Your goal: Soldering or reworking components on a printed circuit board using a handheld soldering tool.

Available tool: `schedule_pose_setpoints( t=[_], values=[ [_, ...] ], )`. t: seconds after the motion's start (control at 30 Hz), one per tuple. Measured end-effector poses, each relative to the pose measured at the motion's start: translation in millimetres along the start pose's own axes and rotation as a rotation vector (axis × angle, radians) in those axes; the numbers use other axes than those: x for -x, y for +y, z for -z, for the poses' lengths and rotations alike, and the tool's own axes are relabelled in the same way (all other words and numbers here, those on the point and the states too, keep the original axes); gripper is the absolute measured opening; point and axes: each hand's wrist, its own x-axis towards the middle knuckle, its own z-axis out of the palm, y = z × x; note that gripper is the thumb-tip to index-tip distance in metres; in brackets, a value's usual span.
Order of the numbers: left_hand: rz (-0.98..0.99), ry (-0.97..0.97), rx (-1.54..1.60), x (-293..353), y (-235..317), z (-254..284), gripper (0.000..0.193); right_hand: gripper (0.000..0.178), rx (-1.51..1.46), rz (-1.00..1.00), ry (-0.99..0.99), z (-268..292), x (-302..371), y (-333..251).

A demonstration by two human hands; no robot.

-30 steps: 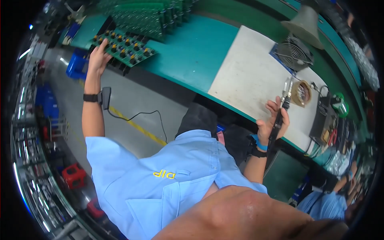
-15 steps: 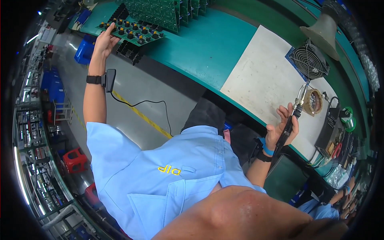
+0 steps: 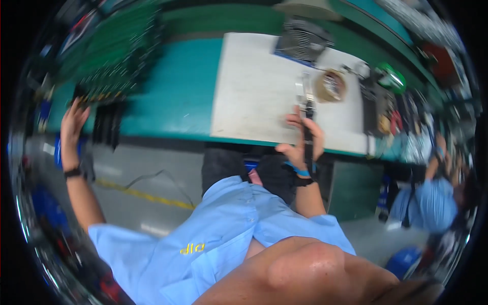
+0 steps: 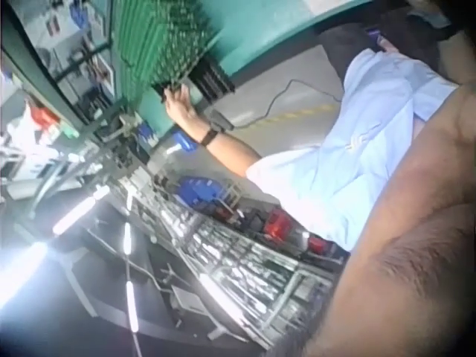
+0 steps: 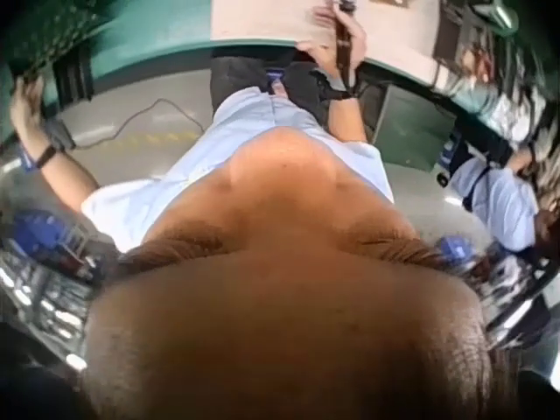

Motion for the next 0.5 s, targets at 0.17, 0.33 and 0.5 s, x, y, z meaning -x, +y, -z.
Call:
schedule_pose_setpoints(
  t=[0.17, 0.33, 0.5],
  values=[
    [-0.031, 0.007, -0.174, -11.7, 11.6, -31.8, 0.055, 0.091, -0.035, 0.019, 0.017, 1.2, -8.8, -3.6],
    [-0.142, 0.125, -0.381, 7.4, 24.9, -58.8, 0.062, 0.082, -0.029, 0.025, 0.076, 0.8, -15.3, -11.6],
    [-0.569, 0.264, -0.553, -4.8, 2.5, -61.4, 0.063, 0.082, -0.02, 0.028, 0.072, 0.5, -16.0, -12.8]
  ],
)
